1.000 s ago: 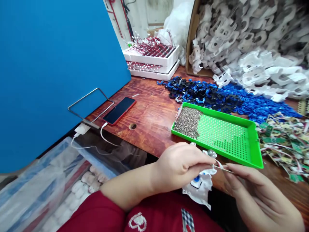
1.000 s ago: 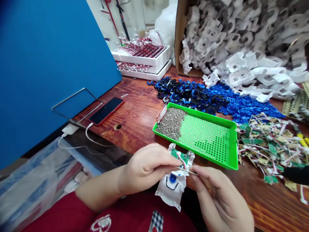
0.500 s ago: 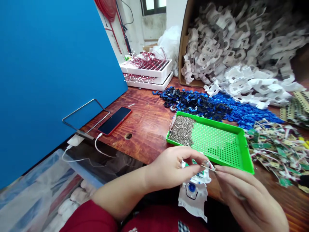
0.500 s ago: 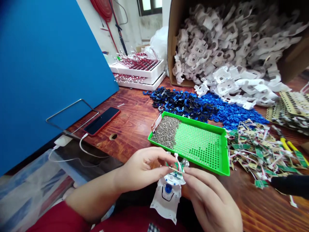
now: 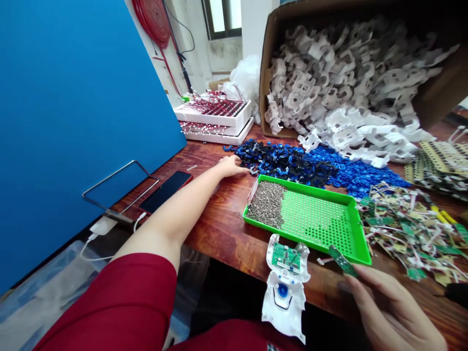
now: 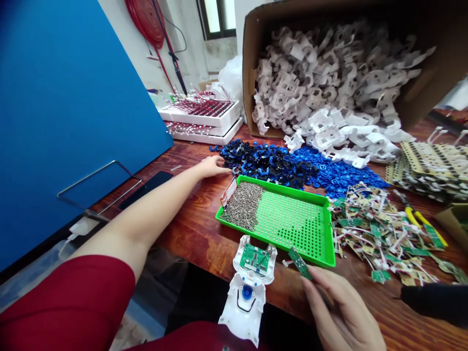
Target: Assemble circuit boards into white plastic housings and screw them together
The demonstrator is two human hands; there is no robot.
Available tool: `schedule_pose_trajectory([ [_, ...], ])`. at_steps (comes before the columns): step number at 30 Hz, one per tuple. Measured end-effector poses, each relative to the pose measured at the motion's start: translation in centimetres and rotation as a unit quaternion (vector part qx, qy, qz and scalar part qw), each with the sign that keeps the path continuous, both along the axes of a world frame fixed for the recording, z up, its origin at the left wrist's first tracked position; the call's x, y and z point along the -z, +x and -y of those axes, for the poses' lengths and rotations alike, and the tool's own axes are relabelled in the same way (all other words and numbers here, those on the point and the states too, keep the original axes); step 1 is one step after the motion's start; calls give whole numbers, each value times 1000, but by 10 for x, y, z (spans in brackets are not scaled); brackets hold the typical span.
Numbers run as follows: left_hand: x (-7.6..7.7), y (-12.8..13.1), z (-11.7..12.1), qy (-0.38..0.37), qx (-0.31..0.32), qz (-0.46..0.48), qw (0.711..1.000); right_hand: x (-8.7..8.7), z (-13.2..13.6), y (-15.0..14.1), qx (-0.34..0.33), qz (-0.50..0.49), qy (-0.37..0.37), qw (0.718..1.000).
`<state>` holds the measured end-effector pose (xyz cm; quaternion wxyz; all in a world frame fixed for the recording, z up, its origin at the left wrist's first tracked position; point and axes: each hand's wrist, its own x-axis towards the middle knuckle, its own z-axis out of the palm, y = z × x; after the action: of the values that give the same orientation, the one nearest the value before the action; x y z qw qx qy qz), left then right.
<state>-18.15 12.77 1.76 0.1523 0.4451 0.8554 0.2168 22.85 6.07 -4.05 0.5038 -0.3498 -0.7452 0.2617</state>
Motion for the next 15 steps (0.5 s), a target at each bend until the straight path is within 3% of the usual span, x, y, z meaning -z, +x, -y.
schedule_pose_trajectory([
  [4,12,-1,-11,-7,2,-10,1000,-4,1,-2,-21,3,11,1000],
  [8,13,-3,-8,-1,-10,-10,1000,-6,-2,0,-44,11,27,999],
  [12,3,-2,6,38,-41,-1,998,-5,-3,1,-60,15,42,997],
  [15,-13,9,25,94,-56,26,994,-4,-2,0,-46,-14,39,998],
])
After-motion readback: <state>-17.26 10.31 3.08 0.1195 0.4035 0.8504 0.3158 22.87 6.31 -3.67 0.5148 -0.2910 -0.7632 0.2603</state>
